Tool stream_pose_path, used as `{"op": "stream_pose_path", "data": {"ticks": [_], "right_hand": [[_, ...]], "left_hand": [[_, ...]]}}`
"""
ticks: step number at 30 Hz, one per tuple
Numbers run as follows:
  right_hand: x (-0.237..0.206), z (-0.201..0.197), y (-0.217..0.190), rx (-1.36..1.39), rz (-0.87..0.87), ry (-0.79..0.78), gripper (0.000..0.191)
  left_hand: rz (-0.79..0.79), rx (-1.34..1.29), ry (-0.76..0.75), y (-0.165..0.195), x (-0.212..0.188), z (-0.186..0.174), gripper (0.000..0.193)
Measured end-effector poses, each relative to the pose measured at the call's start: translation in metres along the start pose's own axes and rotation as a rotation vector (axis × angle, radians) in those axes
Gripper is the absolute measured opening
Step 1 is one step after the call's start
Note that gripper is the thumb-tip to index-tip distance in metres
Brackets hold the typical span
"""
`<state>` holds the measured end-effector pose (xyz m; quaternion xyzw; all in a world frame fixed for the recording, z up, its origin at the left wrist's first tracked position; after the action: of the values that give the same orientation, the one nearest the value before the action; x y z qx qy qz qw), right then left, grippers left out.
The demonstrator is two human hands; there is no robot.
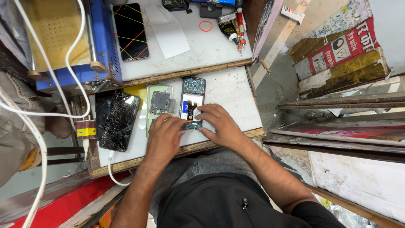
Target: The person handles a cracked smartphone, connects a charging cable, and then works on a disassembled phone chassis. They use a red-handled screwdriver to remove screws from the motherboard area and manipulate internal components on the workbench.
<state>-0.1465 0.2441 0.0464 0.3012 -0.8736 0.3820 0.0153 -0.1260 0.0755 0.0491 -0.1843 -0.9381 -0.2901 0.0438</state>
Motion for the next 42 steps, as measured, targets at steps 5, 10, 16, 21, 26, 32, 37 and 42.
{"op": "stream_pose_path", "data": {"ticks": [5, 10, 16, 21, 26, 32, 37, 42], "right_hand": [[-0.005, -0.001, 0.009, 0.066, 0.062, 0.033, 0.044], [-0.009, 0.004, 0.016, 0.061, 0.112, 0.023, 0.035], [-0.009, 0.006, 0.013, 0.034, 0.093, 0.024, 0.024], [-0.008, 0.002, 0.009, 0.038, 0.074, 0.036, 0.021], [-0.007, 0.003, 0.009, 0.063, 0.073, 0.027, 0.021], [-0.007, 0.001, 0.009, 0.061, 0.067, 0.037, 0.018], [-0.006, 0.004, 0.009, 0.024, 0.07, 0.013, 0.014], [-0.006, 0.006, 0.006, -0.015, 0.017, -0.01, 0.014]], "left_hand": [[0.084, 0.03, -0.017, 0.025, 0.016, 0.016, 0.034], [0.071, 0.1, 0.007, 0.023, 0.014, 0.008, 0.039], [0.016, 0.211, -0.011, 0.009, 0.006, -0.001, 0.036], [0.042, 0.207, -0.003, 0.008, 0.006, -0.001, 0.03], [0.036, 0.228, 0.02, 0.005, 0.004, -0.001, 0.029], [0.023, 0.206, 0.034, 0.003, 0.002, 0.002, 0.027], [-0.004, 0.203, 0.08, 0.004, -0.002, 0.003, 0.025], [-0.046, 0.225, 0.105, 0.006, -0.008, 0.007, 0.023]]}}
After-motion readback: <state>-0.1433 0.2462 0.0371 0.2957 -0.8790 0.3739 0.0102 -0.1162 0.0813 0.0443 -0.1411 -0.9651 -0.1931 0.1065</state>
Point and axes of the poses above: each hand's wrist, its own x-axis towards the middle knuckle, its own z-axis out of the palm, y = z × x, the point moved 8 cm from there along x, towards the middle knuckle, and after that the axes turned 1 degree about -z, right-handed, at the moved point
